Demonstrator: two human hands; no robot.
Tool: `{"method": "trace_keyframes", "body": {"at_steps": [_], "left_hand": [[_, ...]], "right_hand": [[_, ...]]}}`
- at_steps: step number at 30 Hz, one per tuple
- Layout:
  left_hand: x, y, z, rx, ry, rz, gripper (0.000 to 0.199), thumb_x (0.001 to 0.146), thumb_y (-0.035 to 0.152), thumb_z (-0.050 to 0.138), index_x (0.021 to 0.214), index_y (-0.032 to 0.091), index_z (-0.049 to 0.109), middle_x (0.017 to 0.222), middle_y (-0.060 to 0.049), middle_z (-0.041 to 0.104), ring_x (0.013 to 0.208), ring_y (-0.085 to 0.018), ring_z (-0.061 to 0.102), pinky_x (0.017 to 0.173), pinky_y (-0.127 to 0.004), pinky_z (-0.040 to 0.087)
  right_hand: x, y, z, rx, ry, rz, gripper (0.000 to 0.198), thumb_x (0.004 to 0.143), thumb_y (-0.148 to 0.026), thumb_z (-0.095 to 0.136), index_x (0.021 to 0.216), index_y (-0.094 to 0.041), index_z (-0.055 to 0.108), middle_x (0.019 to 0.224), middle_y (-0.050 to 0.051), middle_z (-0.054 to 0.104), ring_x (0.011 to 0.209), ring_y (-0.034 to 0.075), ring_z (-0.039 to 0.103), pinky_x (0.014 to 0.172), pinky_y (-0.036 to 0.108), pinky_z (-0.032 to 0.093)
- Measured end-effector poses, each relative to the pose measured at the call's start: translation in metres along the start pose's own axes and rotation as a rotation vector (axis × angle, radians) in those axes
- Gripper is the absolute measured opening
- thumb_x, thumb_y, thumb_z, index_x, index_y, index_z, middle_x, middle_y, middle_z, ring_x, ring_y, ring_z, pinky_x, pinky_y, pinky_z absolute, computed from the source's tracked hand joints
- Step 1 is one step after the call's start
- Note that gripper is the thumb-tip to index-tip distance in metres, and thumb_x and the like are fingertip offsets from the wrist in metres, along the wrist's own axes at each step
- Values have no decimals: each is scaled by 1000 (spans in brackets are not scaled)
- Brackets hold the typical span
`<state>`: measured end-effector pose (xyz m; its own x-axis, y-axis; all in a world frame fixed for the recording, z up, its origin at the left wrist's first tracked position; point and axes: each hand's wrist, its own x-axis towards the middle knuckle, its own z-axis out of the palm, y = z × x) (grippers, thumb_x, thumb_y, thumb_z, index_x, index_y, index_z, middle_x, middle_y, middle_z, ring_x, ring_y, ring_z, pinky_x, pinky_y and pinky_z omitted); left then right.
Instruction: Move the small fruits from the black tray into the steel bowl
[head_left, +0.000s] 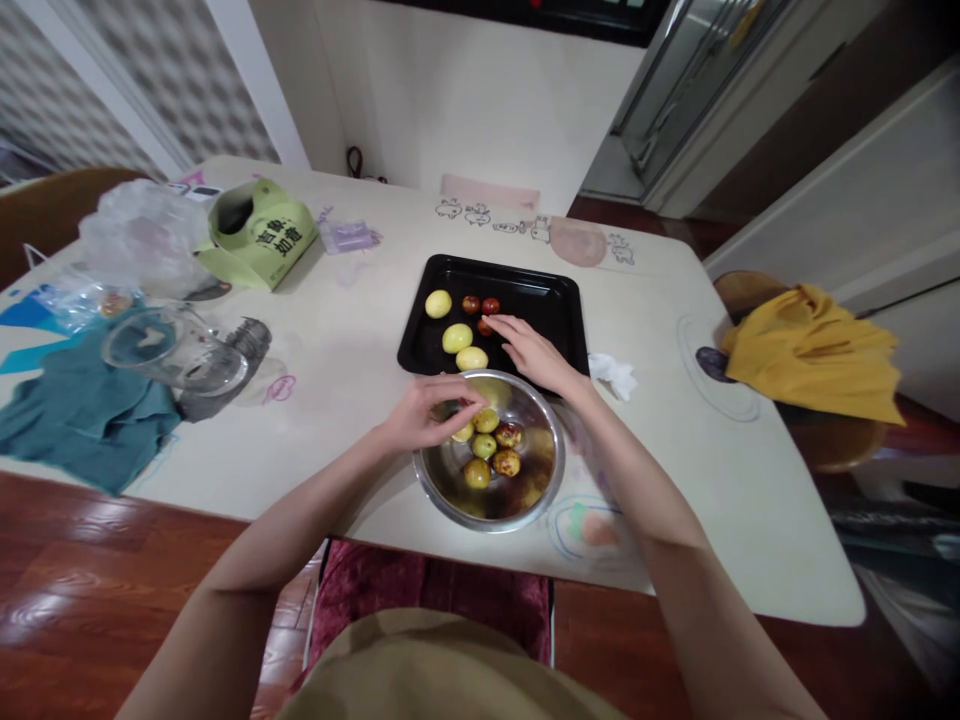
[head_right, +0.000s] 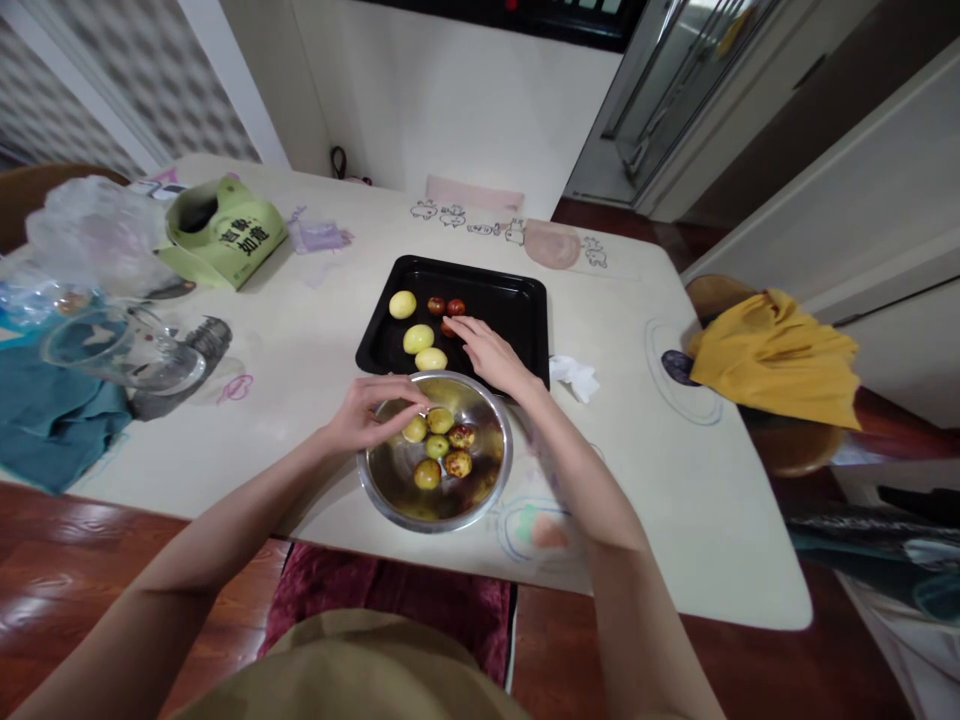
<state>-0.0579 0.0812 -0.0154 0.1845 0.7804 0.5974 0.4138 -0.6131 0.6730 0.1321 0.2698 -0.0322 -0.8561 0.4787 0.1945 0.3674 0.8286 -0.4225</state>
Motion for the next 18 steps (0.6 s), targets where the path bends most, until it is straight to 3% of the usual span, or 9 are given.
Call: {"method": "trace_keyframes", "body": {"at_steps": [3, 9, 14, 18], "left_hand": [[-1, -2, 0, 0, -4, 13, 13, 101, 22, 66, 100, 17, 78, 89, -7, 81, 79, -17, 75, 73, -27, 59], [-1, -2, 1, -15, 11, 2, 13, 101, 23, 67, 98, 18, 79, 89, -7, 81, 78, -17, 75, 73, -28, 59], [-1, 0, 1, -10, 6, -3, 14, 101, 24, 67, 98, 18, 79, 88, -7, 81, 78, -17, 75, 73, -28, 59], [-1, -1, 0, -8, -2, -20, 15, 102, 25, 67, 99, 18, 79, 88, -7, 81, 78, -17, 75, 73, -28, 58]], "right_hand": [[0, 2, 2, -17, 53, 4, 58, 100, -13, 48, 157, -26, 48, 141, 12, 57, 133, 29, 57, 112, 51, 55], [-1, 6, 6, 5, 82, -22, 43, 98, -12, 50, 139, -25, 57, 141, 12, 59, 129, 31, 57, 109, 53, 55], [-2, 6, 6, -11, 56, 11, 29, 99, -16, 55, 127, -24, 61, 122, 12, 66, 114, 30, 63, 98, 49, 57], [-2, 7, 7, 41, 42, -12, 29, 95, -18, 62, 123, -21, 63, 116, 10, 66, 98, 26, 65, 89, 41, 56]]}}
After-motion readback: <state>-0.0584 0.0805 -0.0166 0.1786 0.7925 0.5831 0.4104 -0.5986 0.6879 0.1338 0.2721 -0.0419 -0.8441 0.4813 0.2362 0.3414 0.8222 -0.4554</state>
